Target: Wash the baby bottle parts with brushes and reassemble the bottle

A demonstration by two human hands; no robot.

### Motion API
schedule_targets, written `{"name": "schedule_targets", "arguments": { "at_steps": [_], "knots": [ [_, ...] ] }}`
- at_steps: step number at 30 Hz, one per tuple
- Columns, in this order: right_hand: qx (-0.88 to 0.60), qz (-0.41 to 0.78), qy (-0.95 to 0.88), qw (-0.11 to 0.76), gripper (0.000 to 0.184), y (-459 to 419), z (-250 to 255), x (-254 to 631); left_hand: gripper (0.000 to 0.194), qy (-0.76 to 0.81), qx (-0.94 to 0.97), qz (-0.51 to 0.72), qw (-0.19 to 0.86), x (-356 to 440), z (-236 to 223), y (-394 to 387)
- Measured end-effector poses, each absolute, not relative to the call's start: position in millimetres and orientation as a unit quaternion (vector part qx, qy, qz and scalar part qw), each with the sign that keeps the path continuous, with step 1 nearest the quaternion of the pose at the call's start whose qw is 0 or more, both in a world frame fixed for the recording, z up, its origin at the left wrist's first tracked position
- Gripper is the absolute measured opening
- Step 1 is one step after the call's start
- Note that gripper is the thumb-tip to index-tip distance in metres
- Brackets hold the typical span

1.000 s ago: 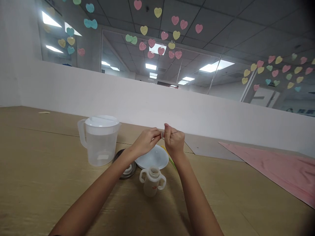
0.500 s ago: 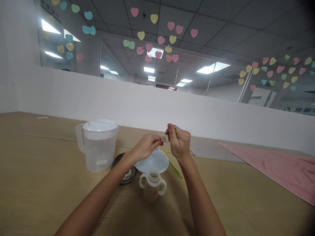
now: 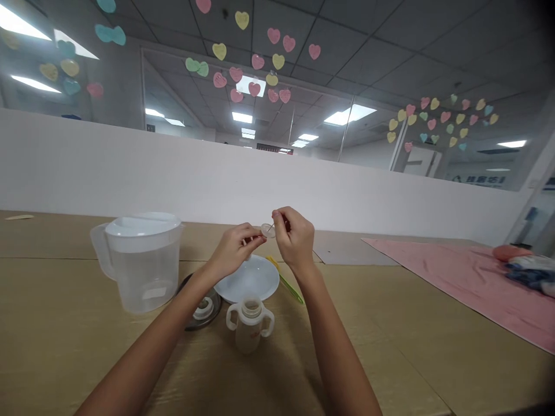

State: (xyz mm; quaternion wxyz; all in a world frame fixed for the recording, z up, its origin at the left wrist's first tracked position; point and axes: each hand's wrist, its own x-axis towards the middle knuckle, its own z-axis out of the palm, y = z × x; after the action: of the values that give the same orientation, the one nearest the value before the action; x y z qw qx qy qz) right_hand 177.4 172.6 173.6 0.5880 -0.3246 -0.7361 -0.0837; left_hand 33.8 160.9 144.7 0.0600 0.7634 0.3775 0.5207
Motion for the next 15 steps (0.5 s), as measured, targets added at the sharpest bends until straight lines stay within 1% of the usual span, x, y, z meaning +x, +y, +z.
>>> {"name": "schedule_targets", "arguments": {
  "at_steps": [4,7,11,13,15],
  "knots": [
    [-0.418,-0.116,-0.748,0.503,0.027,181.6,170.3,176.1,0.024,0.385,0.747,0.537,0.070,29.5,142.7,164.8],
    [-0.449,-0.094,-0.749,0.478,0.027,184.2,167.8,173.6,0.026,0.402,0.739,0.536,0.069,26.8,142.9,164.8],
    [-0.439,-0.043,-0.760,0.477,0.030,180.9,170.1,173.9,0.025,0.405,0.743,0.529,0.067,27.5,139.9,168.4],
    [-0.419,-0.053,-0.752,0.507,0.031,175.4,174.4,176.7,0.023,0.403,0.748,0.523,0.060,29.2,136.2,172.1],
    [-0.403,-0.091,-0.719,0.559,0.031,166.1,180.4,181.1,0.022,0.403,0.750,0.523,0.048,31.2,132.7,175.1]
  ]
}}
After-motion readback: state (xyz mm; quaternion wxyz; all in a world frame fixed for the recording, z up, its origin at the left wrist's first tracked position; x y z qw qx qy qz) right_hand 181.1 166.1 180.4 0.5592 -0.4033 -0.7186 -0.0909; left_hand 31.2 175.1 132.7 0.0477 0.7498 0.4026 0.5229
